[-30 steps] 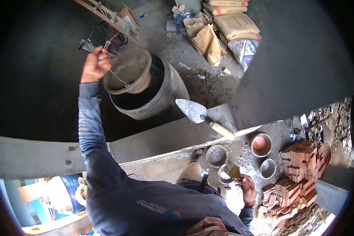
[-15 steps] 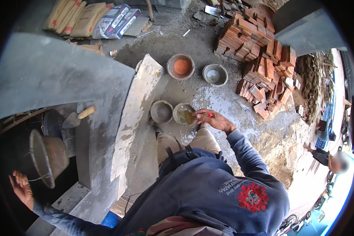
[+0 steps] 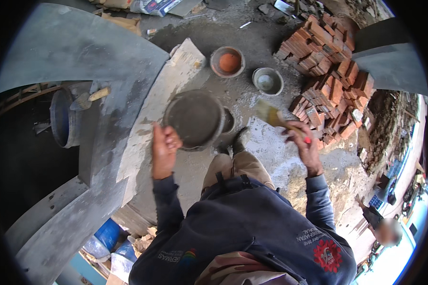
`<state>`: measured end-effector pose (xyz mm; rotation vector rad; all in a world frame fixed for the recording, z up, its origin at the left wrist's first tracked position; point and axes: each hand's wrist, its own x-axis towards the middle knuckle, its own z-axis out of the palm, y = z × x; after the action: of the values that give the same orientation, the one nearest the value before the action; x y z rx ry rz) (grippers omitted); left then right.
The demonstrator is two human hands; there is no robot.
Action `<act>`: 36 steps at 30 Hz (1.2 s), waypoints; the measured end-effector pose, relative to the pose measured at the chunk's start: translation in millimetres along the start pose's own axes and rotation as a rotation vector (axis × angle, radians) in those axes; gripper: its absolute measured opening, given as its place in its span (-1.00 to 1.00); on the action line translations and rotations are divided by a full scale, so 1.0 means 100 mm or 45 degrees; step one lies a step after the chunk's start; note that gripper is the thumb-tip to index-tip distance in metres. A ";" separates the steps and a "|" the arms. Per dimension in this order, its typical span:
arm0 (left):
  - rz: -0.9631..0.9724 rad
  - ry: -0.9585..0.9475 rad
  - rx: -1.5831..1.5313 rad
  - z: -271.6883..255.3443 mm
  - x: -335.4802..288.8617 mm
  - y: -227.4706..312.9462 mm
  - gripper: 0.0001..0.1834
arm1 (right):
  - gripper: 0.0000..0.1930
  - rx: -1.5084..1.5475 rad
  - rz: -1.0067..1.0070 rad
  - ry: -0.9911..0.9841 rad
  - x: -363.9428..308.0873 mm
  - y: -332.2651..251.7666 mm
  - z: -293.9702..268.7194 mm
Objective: The person repeatedly scoops water from a large drum into small buckets, then scrubs the inside of each bucket with a brush. They rinse the buckets and place them on the floor, repeating the process for several buckets.
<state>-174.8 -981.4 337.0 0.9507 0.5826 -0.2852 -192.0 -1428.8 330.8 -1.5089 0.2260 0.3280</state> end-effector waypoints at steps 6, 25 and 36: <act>-0.194 0.011 0.388 0.42 0.44 -1.21 -0.39 | -0.61 -0.881 -0.321 -0.529 0.66 0.61 1.12; 0.042 0.072 0.757 0.00 0.27 -1.84 -0.41 | -0.75 -1.386 -0.682 -0.429 1.01 2.31 2.15; 0.596 0.110 1.105 -0.61 0.14 -1.81 -0.60 | -0.64 -1.390 -0.178 -1.034 1.06 2.56 2.70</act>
<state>-270.4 -1031.4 178.9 1.9069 0.2821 -0.0621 -197.1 -1144.3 68.7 -2.2718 -0.8312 1.0190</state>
